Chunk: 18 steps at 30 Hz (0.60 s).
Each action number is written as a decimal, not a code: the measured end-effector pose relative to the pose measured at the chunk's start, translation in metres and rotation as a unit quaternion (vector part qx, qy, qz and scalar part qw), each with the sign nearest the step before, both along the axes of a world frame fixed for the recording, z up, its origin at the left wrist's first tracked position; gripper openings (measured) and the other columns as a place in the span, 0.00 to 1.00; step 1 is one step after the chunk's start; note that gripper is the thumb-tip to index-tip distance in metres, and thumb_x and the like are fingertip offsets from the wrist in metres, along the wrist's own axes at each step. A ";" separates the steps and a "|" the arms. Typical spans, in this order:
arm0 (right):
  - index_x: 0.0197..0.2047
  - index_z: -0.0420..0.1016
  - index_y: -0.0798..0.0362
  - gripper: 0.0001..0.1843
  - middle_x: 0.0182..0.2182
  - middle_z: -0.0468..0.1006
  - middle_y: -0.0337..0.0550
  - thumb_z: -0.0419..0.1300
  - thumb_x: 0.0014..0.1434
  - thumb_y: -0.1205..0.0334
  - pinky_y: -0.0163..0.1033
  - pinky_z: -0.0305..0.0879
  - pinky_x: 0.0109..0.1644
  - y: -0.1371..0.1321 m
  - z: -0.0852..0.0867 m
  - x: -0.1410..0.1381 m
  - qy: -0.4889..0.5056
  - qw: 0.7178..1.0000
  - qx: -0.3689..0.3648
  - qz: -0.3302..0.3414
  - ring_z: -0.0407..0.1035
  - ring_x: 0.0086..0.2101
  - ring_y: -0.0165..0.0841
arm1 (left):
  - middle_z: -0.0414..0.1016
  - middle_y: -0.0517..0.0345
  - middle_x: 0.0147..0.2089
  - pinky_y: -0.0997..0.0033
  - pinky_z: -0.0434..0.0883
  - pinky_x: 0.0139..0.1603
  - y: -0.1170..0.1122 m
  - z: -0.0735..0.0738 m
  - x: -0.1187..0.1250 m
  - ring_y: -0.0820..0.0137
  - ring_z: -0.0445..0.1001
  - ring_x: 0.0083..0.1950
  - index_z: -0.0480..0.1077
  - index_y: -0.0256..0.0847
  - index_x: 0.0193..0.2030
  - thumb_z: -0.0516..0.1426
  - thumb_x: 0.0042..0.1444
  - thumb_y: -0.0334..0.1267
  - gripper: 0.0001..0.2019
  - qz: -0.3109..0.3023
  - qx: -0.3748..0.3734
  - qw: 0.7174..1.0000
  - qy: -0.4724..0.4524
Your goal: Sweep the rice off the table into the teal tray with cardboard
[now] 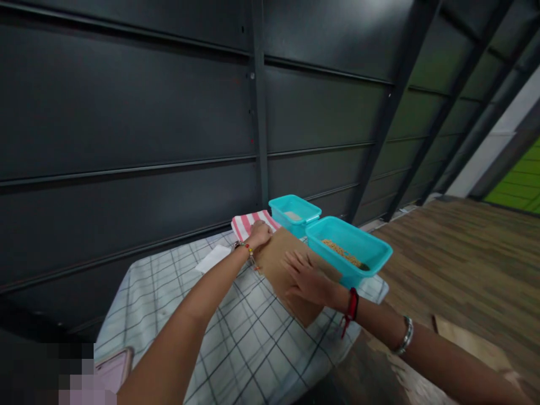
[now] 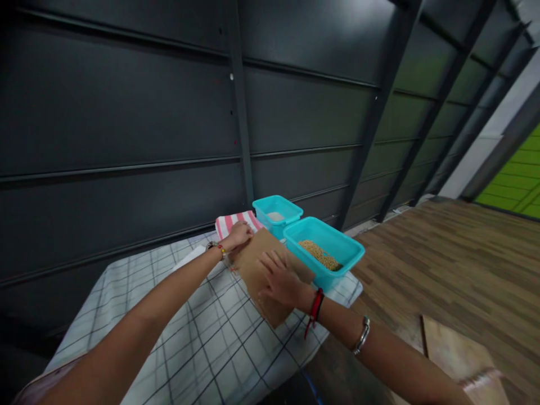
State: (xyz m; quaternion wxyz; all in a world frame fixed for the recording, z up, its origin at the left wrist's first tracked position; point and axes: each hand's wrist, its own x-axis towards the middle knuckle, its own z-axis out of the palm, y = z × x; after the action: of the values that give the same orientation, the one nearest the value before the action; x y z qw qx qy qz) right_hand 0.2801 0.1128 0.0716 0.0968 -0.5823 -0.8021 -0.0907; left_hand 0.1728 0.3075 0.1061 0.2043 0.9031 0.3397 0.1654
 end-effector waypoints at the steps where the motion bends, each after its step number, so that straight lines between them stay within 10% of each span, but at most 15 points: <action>1: 0.63 0.57 0.61 0.38 0.62 0.57 0.61 0.61 0.54 0.51 0.59 0.49 0.61 -0.002 -0.005 0.002 0.016 1.000 -0.022 -0.001 0.48 0.61 0.52 | 0.68 0.51 0.53 0.56 0.71 0.47 -0.001 -0.003 0.004 0.63 0.71 0.49 0.65 0.39 0.53 0.55 0.59 0.43 0.17 -0.005 0.009 1.000 0.004; 11: 0.64 0.56 0.59 0.35 0.63 0.53 0.63 0.56 0.59 0.50 0.61 0.49 0.60 -0.014 -0.017 0.004 0.075 0.987 -0.138 -0.022 0.44 0.62 0.55 | 0.68 0.51 0.54 0.55 0.71 0.48 -0.010 -0.035 0.013 0.64 0.71 0.49 0.65 0.40 0.53 0.54 0.60 0.43 0.16 -0.018 0.069 0.996 0.061; 18: 0.63 0.58 0.61 0.34 0.61 0.58 0.62 0.55 0.59 0.49 0.58 0.51 0.61 -0.009 -0.009 0.012 0.062 0.988 -0.145 0.006 0.48 0.61 0.52 | 0.62 0.50 0.61 0.53 0.53 0.65 -0.008 -0.017 -0.016 0.55 0.53 0.65 0.71 0.42 0.47 0.57 0.55 0.39 0.13 -0.024 0.103 0.990 0.091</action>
State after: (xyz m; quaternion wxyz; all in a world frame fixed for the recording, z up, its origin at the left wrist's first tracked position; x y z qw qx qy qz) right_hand 0.2921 0.1035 0.0629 0.0620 -0.5900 -0.8025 0.0633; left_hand 0.1569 0.2992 0.0890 0.0824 0.9383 0.3166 0.1120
